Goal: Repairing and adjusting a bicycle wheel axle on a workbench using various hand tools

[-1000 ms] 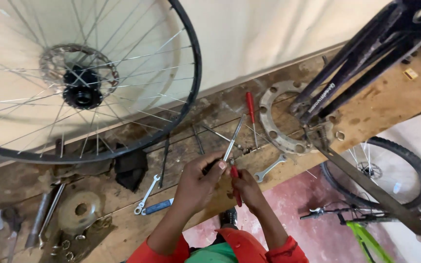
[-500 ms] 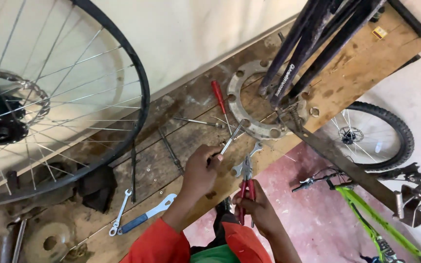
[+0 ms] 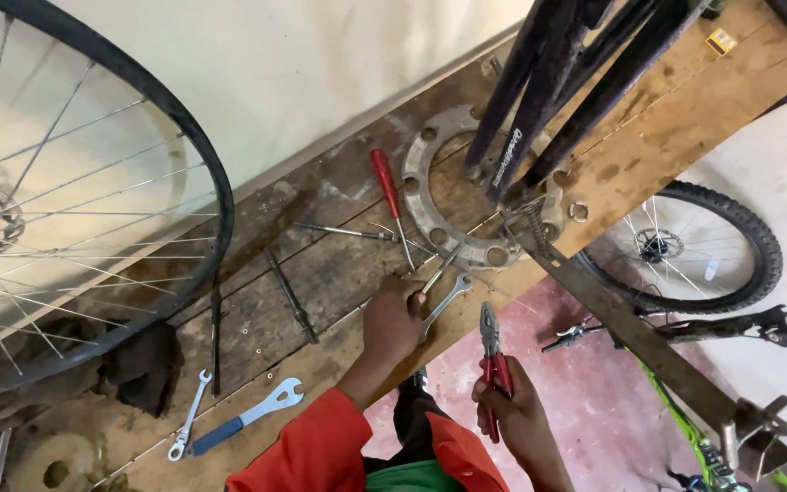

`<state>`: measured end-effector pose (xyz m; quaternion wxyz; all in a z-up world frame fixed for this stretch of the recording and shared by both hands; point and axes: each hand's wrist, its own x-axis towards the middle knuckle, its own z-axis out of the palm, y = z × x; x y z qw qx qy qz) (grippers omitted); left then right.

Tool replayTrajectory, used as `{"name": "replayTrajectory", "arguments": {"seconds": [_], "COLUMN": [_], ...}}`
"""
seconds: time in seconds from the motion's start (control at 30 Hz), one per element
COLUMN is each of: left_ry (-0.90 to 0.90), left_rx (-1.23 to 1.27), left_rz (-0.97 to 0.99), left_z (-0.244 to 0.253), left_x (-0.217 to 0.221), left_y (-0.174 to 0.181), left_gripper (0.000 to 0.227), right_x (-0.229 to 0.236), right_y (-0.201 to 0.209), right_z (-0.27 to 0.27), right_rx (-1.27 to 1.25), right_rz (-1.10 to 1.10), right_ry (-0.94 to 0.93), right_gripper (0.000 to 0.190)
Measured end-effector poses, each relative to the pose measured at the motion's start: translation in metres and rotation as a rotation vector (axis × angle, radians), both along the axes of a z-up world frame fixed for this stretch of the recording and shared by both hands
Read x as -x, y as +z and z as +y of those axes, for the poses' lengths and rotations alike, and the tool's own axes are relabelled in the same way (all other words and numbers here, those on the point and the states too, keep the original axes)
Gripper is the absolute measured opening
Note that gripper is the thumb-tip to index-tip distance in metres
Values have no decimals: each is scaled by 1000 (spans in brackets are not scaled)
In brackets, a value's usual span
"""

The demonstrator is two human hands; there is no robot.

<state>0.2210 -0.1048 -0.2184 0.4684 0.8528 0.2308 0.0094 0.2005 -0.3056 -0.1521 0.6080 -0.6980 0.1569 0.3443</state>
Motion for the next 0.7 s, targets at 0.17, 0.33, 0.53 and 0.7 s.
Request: {"name": "replayTrajectory", "arguments": {"seconds": [0.17, 0.33, 0.53, 0.7], "left_ry": [44, 32, 10, 26], "left_rx": [-172, -341, -443, -448], "left_rz": [-118, -131, -208, -221], "left_z": [-4, 2, 2, 3], "left_x": [-5, 2, 10, 6], "left_y": [-4, -17, -25, -32], "left_gripper": [20, 24, 24, 25], "right_x": [-13, -25, -24, -15], "right_y": [-11, 2, -2, -10], "right_z": [-5, 0, 4, 11], "right_rx": [-23, 90, 127, 197], "right_rz": [14, -23, -145, -147], "right_ry": [65, 219, 356, 372], "right_gripper": [26, 17, 18, 11]}}
